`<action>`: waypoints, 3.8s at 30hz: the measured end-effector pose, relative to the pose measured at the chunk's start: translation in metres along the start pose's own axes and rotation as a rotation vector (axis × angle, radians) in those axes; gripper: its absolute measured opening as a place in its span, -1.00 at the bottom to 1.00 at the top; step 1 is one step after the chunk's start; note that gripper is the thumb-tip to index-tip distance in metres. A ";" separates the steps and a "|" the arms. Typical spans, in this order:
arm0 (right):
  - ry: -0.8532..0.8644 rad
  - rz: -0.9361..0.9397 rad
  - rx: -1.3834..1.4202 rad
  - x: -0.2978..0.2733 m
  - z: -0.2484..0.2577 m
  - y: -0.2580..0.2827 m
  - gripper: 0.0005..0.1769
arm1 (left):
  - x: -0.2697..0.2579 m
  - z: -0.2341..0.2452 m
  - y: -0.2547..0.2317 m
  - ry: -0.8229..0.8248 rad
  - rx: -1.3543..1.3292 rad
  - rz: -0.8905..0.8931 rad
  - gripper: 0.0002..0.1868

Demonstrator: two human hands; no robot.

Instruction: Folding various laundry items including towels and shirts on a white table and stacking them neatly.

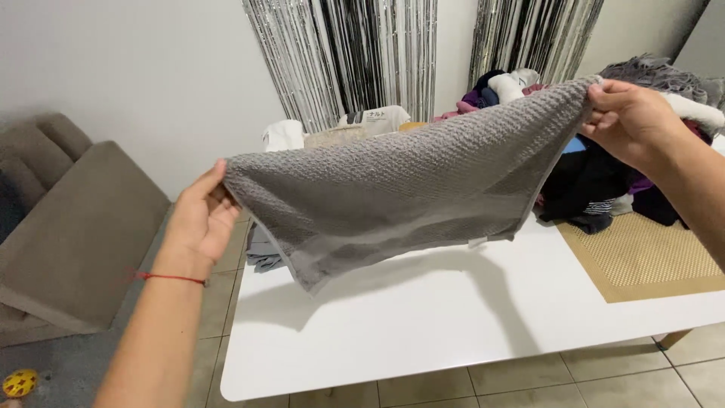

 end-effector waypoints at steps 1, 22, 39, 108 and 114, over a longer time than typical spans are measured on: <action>-0.001 -0.107 0.112 -0.012 -0.011 0.004 -0.89 | -0.012 -0.008 0.003 0.031 -0.206 0.138 -0.71; -0.279 -0.122 0.287 -0.026 0.027 -0.052 -0.75 | -0.004 0.011 0.064 -0.141 0.354 -0.433 -0.82; 0.048 0.143 0.010 -0.022 0.114 -0.047 -0.63 | 0.003 -0.003 0.054 0.024 -0.004 -0.310 -0.70; -0.469 -0.850 -1.034 -0.210 0.139 -0.397 -0.79 | -0.161 0.103 0.400 1.480 1.721 -0.753 -0.77; -0.363 -0.839 -1.226 -0.211 0.109 -0.370 -0.44 | -0.167 0.138 0.422 1.279 1.779 -0.648 -0.48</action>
Point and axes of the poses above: each hand's wrist, its own x-axis towards the middle knuckle, its own z-axis out of the back of the hand, y = z × x, the point moved 4 cm from there along x, towards the middle knuckle, and after that the axes turned 5 degrees about -z, right-handed, at the moved point
